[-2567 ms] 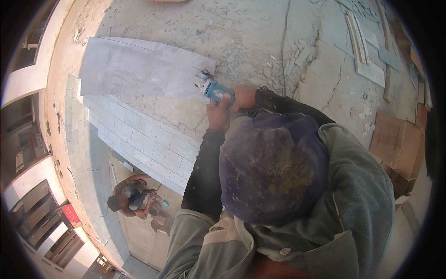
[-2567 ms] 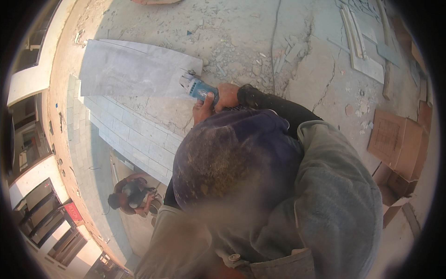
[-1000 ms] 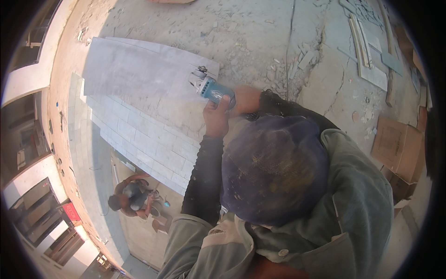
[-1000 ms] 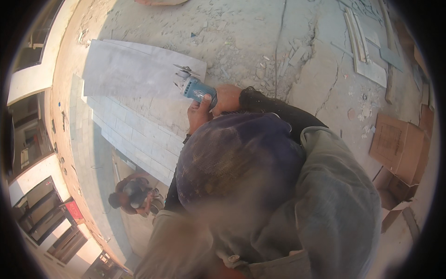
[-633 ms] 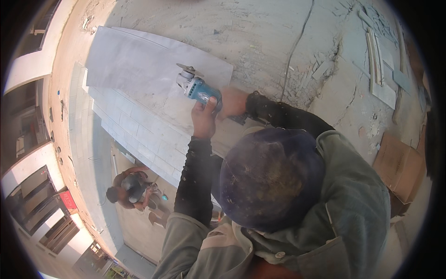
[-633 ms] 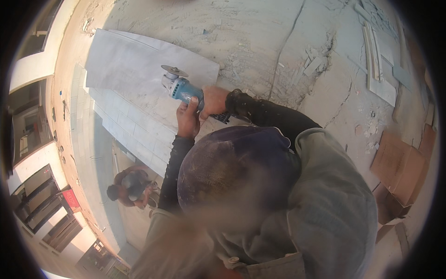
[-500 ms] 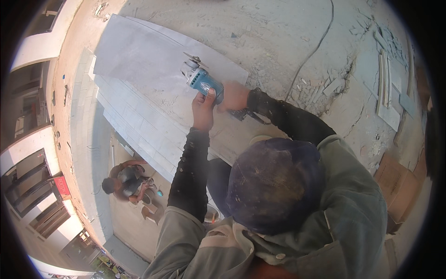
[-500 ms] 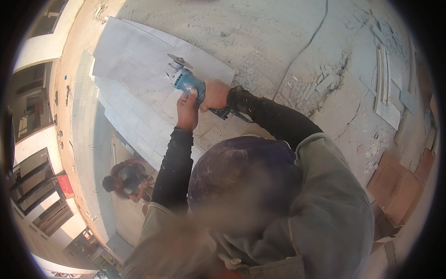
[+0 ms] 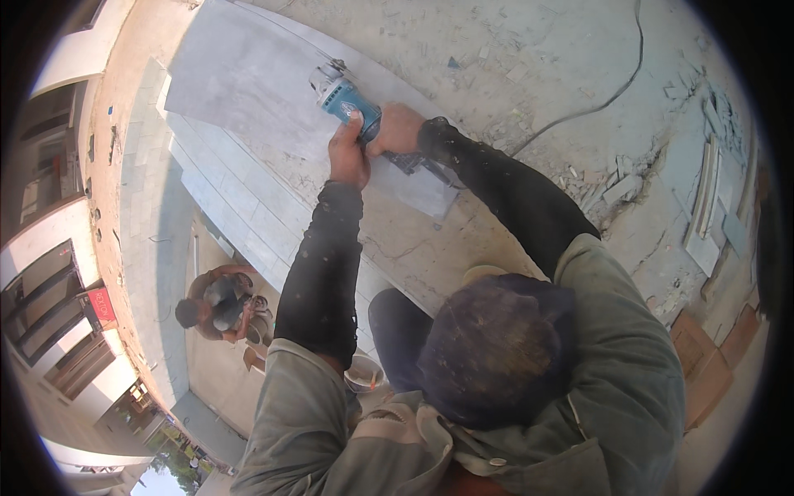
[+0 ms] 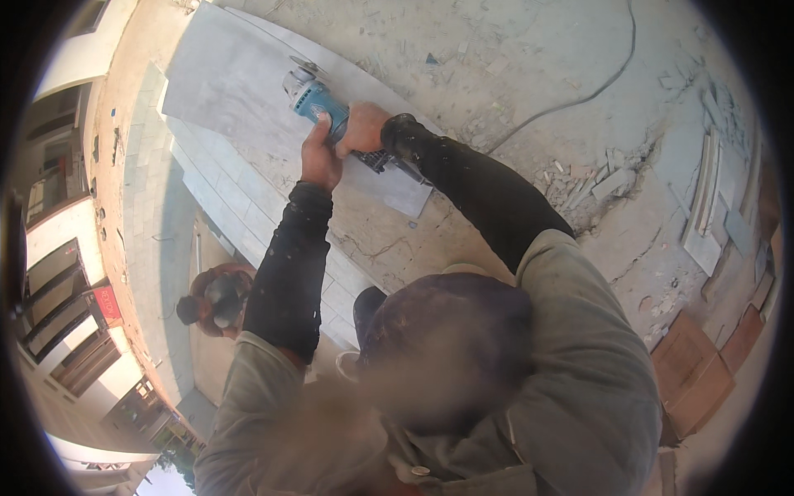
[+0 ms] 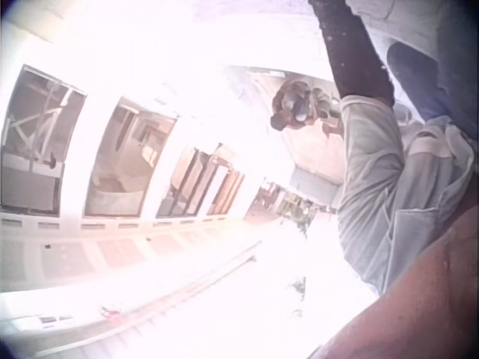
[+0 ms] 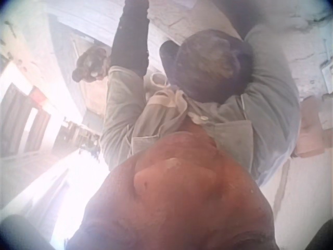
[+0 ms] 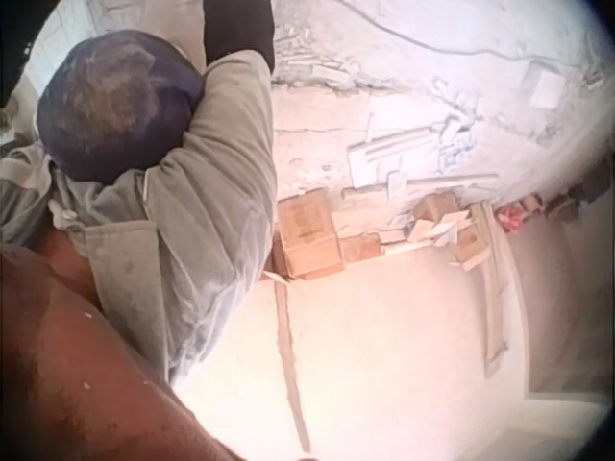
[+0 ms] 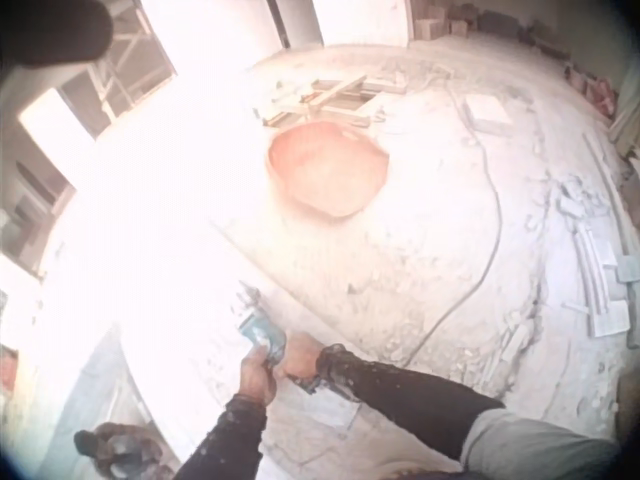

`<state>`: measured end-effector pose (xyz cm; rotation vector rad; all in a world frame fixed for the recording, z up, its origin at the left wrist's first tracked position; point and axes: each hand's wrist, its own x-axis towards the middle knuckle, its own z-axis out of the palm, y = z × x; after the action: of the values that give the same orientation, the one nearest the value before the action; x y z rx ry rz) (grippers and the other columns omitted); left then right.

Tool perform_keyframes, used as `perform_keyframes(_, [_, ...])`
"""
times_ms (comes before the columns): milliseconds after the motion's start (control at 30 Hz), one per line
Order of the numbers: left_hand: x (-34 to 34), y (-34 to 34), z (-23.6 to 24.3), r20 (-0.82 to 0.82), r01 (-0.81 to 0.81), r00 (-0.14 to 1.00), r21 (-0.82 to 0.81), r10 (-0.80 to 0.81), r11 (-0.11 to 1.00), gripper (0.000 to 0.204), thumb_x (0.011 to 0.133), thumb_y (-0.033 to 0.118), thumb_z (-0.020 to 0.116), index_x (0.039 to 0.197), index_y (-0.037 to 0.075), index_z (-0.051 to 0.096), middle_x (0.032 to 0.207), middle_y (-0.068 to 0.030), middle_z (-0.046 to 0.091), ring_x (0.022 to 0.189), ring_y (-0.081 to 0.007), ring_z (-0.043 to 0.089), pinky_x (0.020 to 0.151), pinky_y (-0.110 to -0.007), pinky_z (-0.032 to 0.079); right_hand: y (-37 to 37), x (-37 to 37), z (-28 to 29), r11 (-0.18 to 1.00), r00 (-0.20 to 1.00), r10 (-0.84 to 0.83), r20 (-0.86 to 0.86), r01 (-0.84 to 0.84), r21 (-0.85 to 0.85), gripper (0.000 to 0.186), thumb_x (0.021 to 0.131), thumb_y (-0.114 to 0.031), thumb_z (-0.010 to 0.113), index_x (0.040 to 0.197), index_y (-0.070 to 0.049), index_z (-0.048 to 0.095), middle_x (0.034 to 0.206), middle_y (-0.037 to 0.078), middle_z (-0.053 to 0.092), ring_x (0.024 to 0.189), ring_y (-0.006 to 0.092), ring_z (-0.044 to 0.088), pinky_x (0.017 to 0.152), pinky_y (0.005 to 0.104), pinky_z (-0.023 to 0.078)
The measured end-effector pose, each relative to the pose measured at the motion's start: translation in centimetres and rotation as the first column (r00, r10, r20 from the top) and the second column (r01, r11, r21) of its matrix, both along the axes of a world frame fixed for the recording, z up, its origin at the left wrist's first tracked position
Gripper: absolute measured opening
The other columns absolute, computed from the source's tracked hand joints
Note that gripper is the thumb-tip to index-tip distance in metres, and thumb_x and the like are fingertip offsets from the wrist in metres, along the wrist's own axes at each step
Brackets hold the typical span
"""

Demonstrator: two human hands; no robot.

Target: The person uses a power grinder to cut and shape a large stone slab held on a workspace while another person works nearby.

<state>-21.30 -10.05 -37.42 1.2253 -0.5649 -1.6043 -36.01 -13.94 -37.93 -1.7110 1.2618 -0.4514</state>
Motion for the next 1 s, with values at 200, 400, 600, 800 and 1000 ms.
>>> perform_keyframes(200, [-0.5, -0.4, -0.7, 0.043, -0.005, 0.999, 0.007, 0.004, 1.000, 0.040, 0.104, 0.032, 0.055, 0.126, -0.002, 0.057, 0.118, -0.0105, 0.065, 0.106, -0.0221, 0.062, 0.094, -0.036, 0.047, -0.8, -0.8, -0.2, 0.991, 0.998, 0.053, 0.038, -0.058, 0.121, 0.055, 0.058, -0.034, 0.083, 0.088, 0.009, 0.069, 0.082, 0.025, 0.071, 0.080, 0.0380, 0.071, 0.072, 0.0409, 0.055])
perform_keyframes(400, [-0.2, -1.1, -0.4, 0.031, 0.002, 1.000, 0.057, -0.004, 0.998, 0.041, 0.104, 0.032, 0.057, 0.126, -0.001, 0.057, 0.117, -0.0101, 0.065, 0.106, -0.0212, 0.062, 0.093, -0.036, 0.048, -1.7, -0.8, 0.3, 0.986, 0.993, 0.114, 0.038, -0.117, 0.116, 0.059, 0.056, -0.036, 0.083, 0.084, 0.014, 0.069, 0.081, 0.029, 0.070, 0.079, 0.0376, 0.072, 0.072, 0.0413, 0.056])
perform_keyframes(600, [-0.3, -1.2, 0.0, 0.041, 0.028, 0.999, 0.048, -0.030, 0.998, 0.041, 0.104, 0.033, 0.057, 0.126, -0.002, 0.057, 0.117, -0.0096, 0.065, 0.105, -0.0205, 0.062, 0.093, -0.035, 0.048, -1.7, -1.2, 0.8, 0.987, 0.995, 0.095, 0.039, -0.099, 0.128, 0.061, 0.055, -0.038, 0.083, 0.081, 0.016, 0.069, 0.079, 0.030, 0.070, 0.076, 0.0372, 0.072, 0.071, 0.0417, 0.056])
perform_keyframes(800, [-0.3, -1.1, 0.2, 0.048, 0.033, 0.998, 0.051, -0.035, 0.998, 0.040, 0.105, 0.032, 0.056, 0.124, -0.003, 0.058, 0.117, -0.0098, 0.065, 0.104, -0.0202, 0.062, 0.092, -0.035, 0.048, -1.9, -1.3, 0.7, 0.984, 0.992, 0.110, 0.053, -0.117, 0.138, 0.057, 0.056, -0.035, 0.083, 0.075, 0.016, 0.067, 0.072, 0.028, 0.068, 0.070, 0.0353, 0.070, 0.066, 0.0413, 0.054])
perform_keyframes(1000, [-0.4, -1.2, 0.2, 0.037, 0.012, 0.999, 0.070, -0.014, 0.998, 0.036, 0.103, 0.028, 0.059, 0.118, -0.005, 0.061, 0.111, -0.0101, 0.065, 0.099, -0.0190, 0.062, 0.086, -0.034, 0.049, -2.0, -1.3, 0.5, 0.982, 0.992, 0.111, 0.062, -0.119, 0.148, 0.057, 0.055, -0.035, 0.083, 0.073, 0.016, 0.066, 0.070, 0.027, 0.067, 0.066, 0.0339, 0.069, 0.063, 0.0408, 0.053])
